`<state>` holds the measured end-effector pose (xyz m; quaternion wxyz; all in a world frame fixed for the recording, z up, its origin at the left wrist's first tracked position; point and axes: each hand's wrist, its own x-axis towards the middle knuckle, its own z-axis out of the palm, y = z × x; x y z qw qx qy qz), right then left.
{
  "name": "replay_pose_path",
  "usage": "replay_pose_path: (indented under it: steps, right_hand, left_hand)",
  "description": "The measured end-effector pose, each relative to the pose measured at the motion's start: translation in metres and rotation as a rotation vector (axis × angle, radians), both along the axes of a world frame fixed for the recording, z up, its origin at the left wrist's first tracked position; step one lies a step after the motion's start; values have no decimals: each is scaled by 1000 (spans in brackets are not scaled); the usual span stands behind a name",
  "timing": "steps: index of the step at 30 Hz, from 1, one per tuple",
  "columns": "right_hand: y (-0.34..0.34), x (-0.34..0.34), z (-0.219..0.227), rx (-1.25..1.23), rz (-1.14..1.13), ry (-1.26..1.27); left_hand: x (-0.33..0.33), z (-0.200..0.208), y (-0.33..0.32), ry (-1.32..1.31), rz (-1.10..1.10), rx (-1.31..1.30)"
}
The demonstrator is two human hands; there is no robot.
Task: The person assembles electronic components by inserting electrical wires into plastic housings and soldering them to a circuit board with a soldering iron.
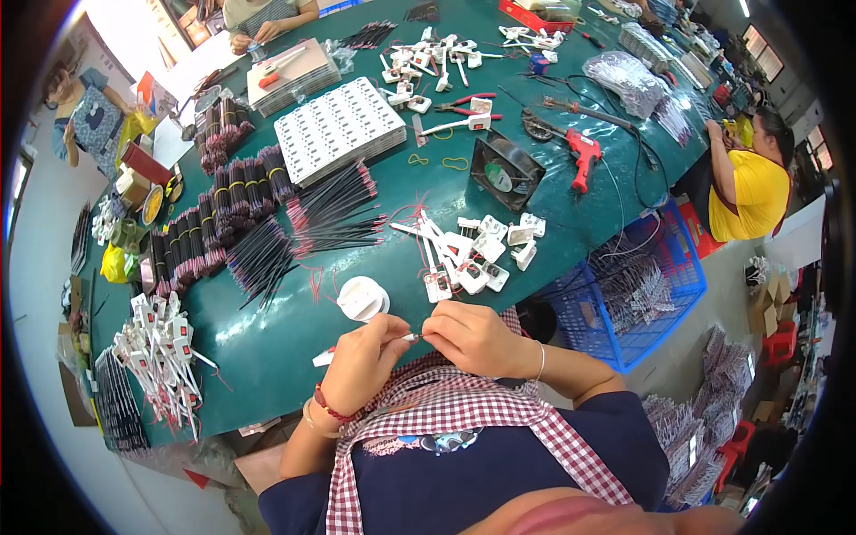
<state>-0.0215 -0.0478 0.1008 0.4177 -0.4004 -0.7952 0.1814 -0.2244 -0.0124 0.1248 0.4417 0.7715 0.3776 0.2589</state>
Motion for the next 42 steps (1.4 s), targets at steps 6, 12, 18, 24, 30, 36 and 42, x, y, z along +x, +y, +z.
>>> replay_pose_path:
  steps: [6,12,18,24,30,36,42]
  right_hand:
    - [2,8,-4,6,-40,-30]
    - [0,4,-5,-11,-34,7]
    - [-4,-2,-7,-80,-5,41]
    - [2,5,-9,-86,-45,-7]
    - [-4,7,-7,-334,-130,28]
    - [-5,4,-12,-421,-110,-5]
    - [-9,1,-22,-453,-127,65]
  left_hand:
    - [5,-9,4,112,-53,63]
    - [2,-13,1,103,-65,64]
    - [-8,-5,-1,156,-122,134]
    - [4,-19,0,188,-40,310]
    - [14,-33,6,128,-26,437]
    - [12,-47,1,144,5,477]
    - [15,-50,-4,220,32,606]
